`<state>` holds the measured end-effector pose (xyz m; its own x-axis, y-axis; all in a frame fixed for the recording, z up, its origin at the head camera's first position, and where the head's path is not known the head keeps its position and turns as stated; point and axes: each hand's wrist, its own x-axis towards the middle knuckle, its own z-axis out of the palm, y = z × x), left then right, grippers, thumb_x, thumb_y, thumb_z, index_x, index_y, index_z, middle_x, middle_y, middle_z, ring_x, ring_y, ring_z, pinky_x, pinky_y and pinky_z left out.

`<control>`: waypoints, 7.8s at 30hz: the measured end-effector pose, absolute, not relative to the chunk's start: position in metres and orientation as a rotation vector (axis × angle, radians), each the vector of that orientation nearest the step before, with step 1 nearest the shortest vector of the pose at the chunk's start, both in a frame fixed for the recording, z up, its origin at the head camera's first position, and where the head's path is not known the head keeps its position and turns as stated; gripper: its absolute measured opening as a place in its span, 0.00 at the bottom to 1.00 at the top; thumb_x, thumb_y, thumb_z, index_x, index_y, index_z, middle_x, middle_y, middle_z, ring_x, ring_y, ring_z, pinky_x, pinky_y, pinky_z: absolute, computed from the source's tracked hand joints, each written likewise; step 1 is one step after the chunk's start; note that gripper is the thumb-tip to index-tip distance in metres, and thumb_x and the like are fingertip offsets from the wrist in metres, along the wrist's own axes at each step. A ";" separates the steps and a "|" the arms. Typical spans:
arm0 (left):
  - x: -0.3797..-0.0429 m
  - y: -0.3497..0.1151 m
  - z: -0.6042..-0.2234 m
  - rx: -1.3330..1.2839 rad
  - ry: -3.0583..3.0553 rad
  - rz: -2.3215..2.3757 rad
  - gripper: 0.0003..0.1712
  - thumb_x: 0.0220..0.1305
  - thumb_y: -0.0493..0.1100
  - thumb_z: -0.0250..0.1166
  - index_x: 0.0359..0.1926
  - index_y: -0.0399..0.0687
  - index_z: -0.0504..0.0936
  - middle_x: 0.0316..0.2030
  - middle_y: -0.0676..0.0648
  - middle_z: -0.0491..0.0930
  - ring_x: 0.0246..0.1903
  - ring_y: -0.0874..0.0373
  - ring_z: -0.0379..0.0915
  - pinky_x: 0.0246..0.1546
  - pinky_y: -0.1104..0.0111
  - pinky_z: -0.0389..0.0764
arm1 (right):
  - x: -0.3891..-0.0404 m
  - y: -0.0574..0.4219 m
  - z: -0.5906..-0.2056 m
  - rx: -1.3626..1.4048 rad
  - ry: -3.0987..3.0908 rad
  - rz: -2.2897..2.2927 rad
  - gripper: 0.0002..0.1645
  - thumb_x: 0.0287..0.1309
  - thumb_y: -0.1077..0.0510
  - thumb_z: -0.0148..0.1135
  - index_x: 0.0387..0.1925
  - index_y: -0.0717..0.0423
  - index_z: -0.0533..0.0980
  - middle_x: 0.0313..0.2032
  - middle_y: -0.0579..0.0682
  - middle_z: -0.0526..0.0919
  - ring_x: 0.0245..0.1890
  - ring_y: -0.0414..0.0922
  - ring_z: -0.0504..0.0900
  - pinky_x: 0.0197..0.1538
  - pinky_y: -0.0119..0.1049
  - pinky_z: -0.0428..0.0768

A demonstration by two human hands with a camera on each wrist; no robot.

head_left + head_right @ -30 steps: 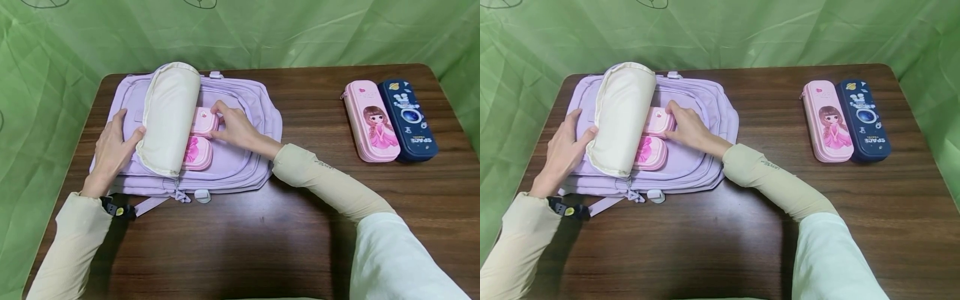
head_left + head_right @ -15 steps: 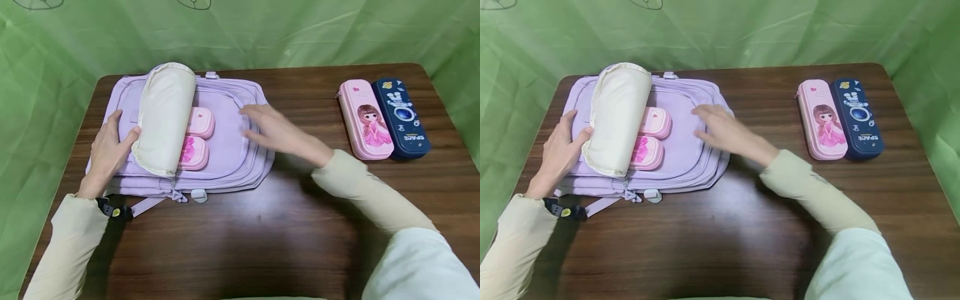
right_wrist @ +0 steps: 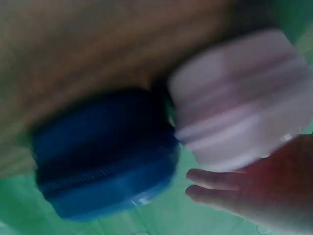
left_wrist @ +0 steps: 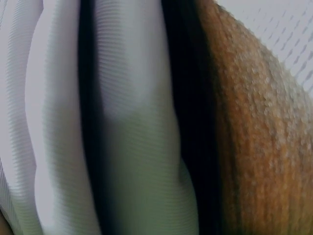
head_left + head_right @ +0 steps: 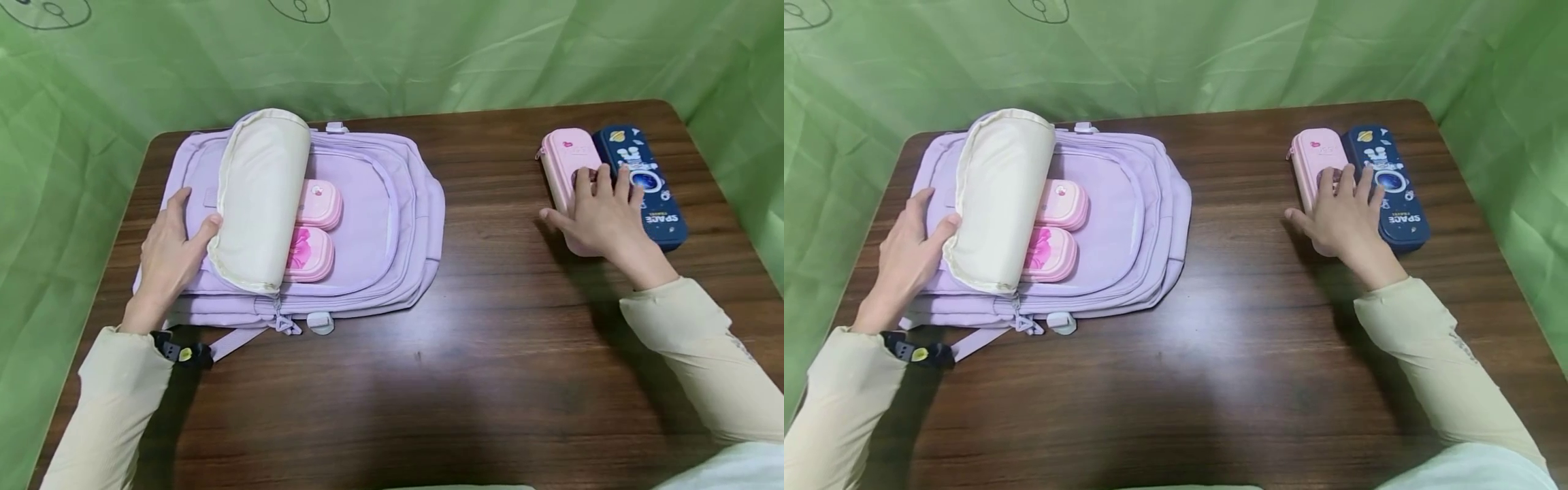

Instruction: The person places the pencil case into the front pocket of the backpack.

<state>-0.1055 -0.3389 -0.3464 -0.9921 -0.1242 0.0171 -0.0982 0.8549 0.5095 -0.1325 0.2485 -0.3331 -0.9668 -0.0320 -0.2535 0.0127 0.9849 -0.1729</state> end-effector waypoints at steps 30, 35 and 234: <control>-0.103 -0.337 -0.343 0.194 -2.976 -0.793 0.42 0.63 0.63 0.47 0.73 0.52 0.47 0.64 0.30 0.56 0.60 0.29 0.52 0.53 0.35 0.51 | -0.112 0.230 -0.330 -0.344 3.128 -0.545 0.49 0.50 0.51 0.66 0.71 0.50 0.53 0.57 0.75 0.58 0.44 0.72 0.63 0.37 0.66 0.63; -0.103 -0.337 -0.343 0.195 -2.977 -0.782 0.42 0.63 0.63 0.47 0.73 0.52 0.48 0.64 0.29 0.57 0.60 0.29 0.53 0.52 0.35 0.51 | -0.112 0.203 -0.313 -0.578 3.148 -0.671 0.49 0.46 0.51 0.71 0.69 0.51 0.58 0.61 0.69 0.61 0.49 0.68 0.65 0.45 0.61 0.65; -0.089 -0.326 -0.323 0.246 -2.899 -1.284 0.41 0.66 0.60 0.47 0.71 0.41 0.51 0.68 0.35 0.50 0.68 0.42 0.42 0.66 0.53 0.43 | -0.100 0.038 -0.321 -1.476 2.491 -1.028 0.37 0.50 0.41 0.66 0.62 0.47 0.70 0.67 0.53 0.59 0.65 0.48 0.57 0.65 0.43 0.57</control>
